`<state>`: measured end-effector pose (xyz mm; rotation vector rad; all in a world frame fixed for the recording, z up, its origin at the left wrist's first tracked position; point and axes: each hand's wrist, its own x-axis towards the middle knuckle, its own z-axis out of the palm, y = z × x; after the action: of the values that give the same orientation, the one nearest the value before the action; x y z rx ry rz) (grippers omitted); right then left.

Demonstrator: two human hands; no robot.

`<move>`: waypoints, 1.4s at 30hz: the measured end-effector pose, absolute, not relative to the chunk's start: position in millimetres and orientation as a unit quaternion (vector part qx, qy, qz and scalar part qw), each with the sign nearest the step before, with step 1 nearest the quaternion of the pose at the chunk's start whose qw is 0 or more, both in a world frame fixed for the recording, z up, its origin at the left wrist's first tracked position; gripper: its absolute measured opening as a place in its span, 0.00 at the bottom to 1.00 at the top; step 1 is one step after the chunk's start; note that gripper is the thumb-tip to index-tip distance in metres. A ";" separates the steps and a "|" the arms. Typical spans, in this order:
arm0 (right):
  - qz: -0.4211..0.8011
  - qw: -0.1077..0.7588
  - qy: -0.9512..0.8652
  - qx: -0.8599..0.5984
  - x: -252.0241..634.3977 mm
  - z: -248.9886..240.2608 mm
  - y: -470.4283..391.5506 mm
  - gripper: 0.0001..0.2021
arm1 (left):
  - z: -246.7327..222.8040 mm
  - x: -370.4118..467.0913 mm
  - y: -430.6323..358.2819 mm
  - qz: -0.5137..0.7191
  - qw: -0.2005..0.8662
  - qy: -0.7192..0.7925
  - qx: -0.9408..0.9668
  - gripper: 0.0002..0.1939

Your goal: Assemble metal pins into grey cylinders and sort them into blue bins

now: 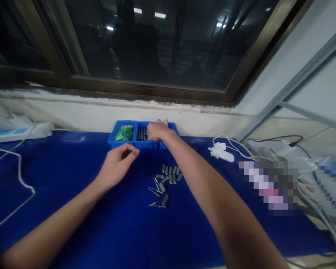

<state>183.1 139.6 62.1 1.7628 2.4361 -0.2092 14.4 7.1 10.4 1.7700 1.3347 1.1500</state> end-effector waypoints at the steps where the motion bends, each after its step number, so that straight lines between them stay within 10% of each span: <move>1: -0.072 0.068 0.808 0.581 184.5 60.9 140.8 0.04 | 10.5 15.4 5.8 0.433 0.315 0.503 0.678 0.16; 17: -0.054 -0.009 0.828 0.558 184.7 57.1 146.4 0.02 | 11.0 18.8 3.3 0.384 0.300 0.481 0.729 0.13; 24: -0.028 -0.337 0.765 0.547 225.5 58.1 69.9 0.10 | 7.3 16.5 4.7 0.341 0.296 0.482 0.751 0.08; 30: -0.197 -0.211 0.790 0.541 270.0 35.7 13.2 0.11 | 6.2 14.9 7.3 0.337 0.280 0.475 0.763 0.08; 42: -0.144 -0.079 0.805 0.571 279.7 26.6 18.3 0.12 | 7.4 14.8 9.2 0.336 0.252 0.469 0.777 0.08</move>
<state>279.7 18.3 26.6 1.8887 2.6632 -0.4751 14.8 9.2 7.4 2.1148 1.2748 0.9130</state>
